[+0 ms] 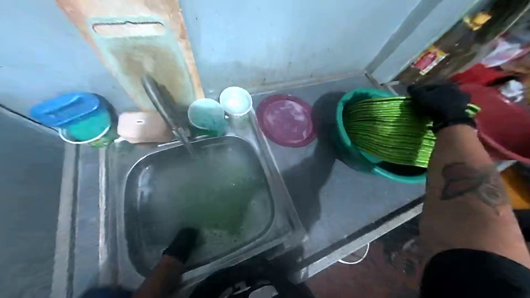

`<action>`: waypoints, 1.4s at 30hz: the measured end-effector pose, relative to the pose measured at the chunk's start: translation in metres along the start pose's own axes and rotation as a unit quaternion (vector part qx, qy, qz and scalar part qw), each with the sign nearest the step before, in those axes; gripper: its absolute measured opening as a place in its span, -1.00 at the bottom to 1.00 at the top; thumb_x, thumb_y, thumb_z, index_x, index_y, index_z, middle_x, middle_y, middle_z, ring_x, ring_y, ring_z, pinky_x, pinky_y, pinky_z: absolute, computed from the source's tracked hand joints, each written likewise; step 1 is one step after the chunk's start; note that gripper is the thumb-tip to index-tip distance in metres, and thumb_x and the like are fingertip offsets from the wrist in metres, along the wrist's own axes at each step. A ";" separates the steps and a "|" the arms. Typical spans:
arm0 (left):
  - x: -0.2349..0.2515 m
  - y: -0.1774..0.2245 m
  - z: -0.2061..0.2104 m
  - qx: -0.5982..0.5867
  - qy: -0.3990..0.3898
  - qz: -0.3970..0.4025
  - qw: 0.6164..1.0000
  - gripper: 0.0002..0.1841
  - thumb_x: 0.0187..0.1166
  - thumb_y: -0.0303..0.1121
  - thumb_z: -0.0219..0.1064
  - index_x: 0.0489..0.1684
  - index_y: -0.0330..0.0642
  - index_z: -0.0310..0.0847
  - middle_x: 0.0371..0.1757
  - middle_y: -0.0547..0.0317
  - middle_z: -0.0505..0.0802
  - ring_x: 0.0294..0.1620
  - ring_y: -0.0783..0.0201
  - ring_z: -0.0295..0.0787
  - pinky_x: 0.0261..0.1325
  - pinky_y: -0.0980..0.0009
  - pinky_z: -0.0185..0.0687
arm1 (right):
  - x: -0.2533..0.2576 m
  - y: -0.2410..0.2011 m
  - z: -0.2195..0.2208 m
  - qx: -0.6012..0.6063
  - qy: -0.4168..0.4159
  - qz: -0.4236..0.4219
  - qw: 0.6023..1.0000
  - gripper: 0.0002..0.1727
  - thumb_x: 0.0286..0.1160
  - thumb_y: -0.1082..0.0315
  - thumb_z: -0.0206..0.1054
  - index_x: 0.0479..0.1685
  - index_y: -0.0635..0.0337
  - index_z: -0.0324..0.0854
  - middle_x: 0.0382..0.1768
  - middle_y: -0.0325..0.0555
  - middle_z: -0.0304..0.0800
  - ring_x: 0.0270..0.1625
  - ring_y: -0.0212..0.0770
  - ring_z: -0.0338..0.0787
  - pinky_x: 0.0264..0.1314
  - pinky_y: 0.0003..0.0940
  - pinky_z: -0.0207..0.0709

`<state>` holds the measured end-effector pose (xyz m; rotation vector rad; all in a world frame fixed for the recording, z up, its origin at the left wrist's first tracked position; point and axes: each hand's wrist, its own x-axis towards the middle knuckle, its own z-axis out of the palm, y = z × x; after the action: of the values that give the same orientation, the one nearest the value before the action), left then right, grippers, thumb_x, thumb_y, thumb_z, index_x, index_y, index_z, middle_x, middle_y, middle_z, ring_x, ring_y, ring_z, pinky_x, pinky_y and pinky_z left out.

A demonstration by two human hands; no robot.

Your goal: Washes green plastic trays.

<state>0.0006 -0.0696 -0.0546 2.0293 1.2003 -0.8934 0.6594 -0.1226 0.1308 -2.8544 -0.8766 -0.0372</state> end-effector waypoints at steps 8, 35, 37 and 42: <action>0.057 -0.015 0.006 -0.325 0.232 -0.048 0.916 -0.56 0.81 -0.44 0.07 0.59 -0.49 0.36 0.57 -0.46 0.53 0.61 -0.24 0.46 0.65 -0.08 0.33 | 0.027 0.010 -0.004 -0.043 0.004 -0.039 0.998 -0.47 0.82 0.09 0.08 0.24 0.48 0.63 0.29 0.65 0.62 0.44 0.69 0.51 0.31 0.74 0.21; -0.053 -0.033 -0.086 -0.493 0.537 -0.114 0.675 -0.63 0.81 -0.24 0.14 0.43 -0.24 0.53 0.12 -0.13 0.77 -0.04 0.22 0.72 0.09 0.14 0.66 | -0.228 -0.231 0.141 0.245 -0.029 -0.491 0.836 -0.40 0.76 0.13 0.13 0.65 0.33 0.39 0.67 0.28 0.39 0.77 0.20 0.30 0.83 0.10 0.10; -0.040 -0.035 -0.075 -0.533 0.527 -0.081 0.657 -0.60 0.84 -0.19 0.08 0.47 -0.24 0.48 0.13 0.05 0.75 -0.01 0.41 0.72 0.12 0.32 0.71 | -0.276 -0.267 0.184 0.183 -0.106 -0.564 0.798 -0.26 0.78 -0.02 0.04 0.80 0.30 0.18 0.81 0.25 0.14 0.87 0.22 0.10 0.88 0.17 -0.07; 0.000 -0.025 -0.064 -0.579 0.477 -0.064 0.658 -0.54 0.86 -0.11 0.04 0.48 -0.27 0.52 0.24 -0.09 0.77 0.16 0.23 0.75 0.28 0.18 0.68 | -0.274 -0.326 0.222 0.143 -0.136 -0.525 0.828 -0.11 0.76 -0.22 -0.04 0.83 0.34 0.09 0.84 0.30 0.02 0.90 0.23 -0.05 0.90 0.24 -0.25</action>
<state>-0.0065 -0.0107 -0.0212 1.1601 1.7366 0.9748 0.2451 0.0253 -0.0613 -1.7928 -2.1647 0.3440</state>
